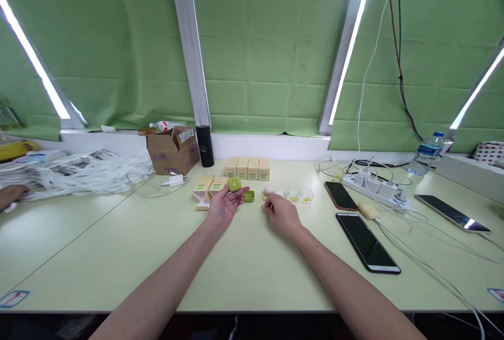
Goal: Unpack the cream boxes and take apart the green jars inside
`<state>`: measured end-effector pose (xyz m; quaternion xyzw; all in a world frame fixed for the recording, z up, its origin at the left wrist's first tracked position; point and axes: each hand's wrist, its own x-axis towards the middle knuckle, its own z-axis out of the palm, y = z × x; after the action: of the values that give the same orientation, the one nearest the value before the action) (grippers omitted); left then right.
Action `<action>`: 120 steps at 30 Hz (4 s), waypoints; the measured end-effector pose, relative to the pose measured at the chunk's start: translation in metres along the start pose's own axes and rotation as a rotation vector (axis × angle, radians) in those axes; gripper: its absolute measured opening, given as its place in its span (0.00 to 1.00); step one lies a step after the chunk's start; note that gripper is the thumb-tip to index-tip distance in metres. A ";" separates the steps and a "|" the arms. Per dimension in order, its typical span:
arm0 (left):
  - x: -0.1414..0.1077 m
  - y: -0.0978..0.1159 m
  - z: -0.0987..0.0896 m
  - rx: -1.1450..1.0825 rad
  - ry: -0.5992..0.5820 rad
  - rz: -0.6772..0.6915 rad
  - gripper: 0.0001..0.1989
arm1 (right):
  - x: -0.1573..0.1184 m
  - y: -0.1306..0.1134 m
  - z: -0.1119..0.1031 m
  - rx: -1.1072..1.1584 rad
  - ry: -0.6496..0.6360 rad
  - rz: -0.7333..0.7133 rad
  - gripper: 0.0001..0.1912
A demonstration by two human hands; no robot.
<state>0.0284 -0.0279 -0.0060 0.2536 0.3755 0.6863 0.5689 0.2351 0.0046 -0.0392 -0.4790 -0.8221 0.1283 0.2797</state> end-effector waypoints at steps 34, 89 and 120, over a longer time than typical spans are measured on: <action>0.010 0.007 -0.008 2.028 0.092 0.724 0.13 | 0.006 0.004 0.010 -0.091 0.198 -0.086 0.09; 0.070 -0.039 0.070 1.941 -0.422 0.481 0.08 | 0.060 0.045 -0.042 -0.470 -0.004 -0.153 0.11; 0.065 -0.014 0.051 2.036 -0.490 0.450 0.16 | 0.036 0.072 -0.089 -0.392 -0.096 -0.097 0.30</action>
<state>0.0615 0.0472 0.0074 0.8033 0.5914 0.0695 0.0097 0.3251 0.0667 0.0107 -0.4772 -0.8660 -0.0249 0.1474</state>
